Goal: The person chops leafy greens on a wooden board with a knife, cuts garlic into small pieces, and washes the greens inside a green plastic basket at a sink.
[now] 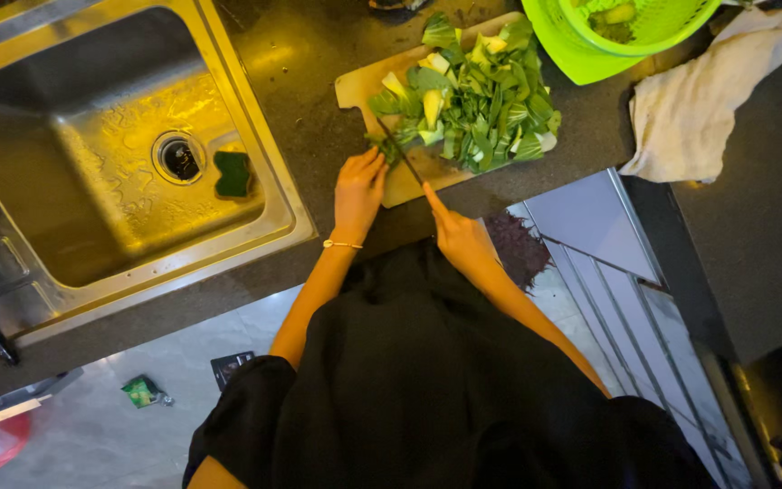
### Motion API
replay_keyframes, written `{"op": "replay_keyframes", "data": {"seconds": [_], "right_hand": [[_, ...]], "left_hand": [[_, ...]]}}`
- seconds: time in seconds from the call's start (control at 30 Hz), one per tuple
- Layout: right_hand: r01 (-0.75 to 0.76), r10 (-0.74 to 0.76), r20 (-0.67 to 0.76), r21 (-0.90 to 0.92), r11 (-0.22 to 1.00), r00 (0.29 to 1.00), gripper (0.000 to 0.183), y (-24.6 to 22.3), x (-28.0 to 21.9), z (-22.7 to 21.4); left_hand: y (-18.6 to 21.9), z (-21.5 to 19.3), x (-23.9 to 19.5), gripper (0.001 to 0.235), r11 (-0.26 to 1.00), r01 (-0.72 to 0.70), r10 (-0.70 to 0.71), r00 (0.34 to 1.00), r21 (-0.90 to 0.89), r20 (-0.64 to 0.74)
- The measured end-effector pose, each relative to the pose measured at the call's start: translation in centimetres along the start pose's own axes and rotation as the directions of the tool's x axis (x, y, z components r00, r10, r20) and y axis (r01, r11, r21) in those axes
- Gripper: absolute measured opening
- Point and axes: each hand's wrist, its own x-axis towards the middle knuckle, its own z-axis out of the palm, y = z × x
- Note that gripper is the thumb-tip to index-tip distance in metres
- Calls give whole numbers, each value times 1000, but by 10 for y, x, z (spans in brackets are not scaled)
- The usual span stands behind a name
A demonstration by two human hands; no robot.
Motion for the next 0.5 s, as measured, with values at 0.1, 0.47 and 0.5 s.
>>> {"op": "replay_keyframes", "data": {"seconds": [0.1, 0.47, 0.5], "right_hand": [[-55, 58, 68, -42, 998, 996, 71, -9, 9, -10], [-32, 26, -41, -150, 988, 999, 64, 2, -19, -11], [-67, 57, -80, -137, 988, 995, 60, 5, -25, -13]], "left_hand": [[-1, 2, -2, 17, 998, -38, 38, 999, -40, 3], [9, 9, 8, 12, 999, -34, 36, 997, 37, -69], [11, 11, 9, 12, 1000, -3, 4, 996, 16, -91]]}}
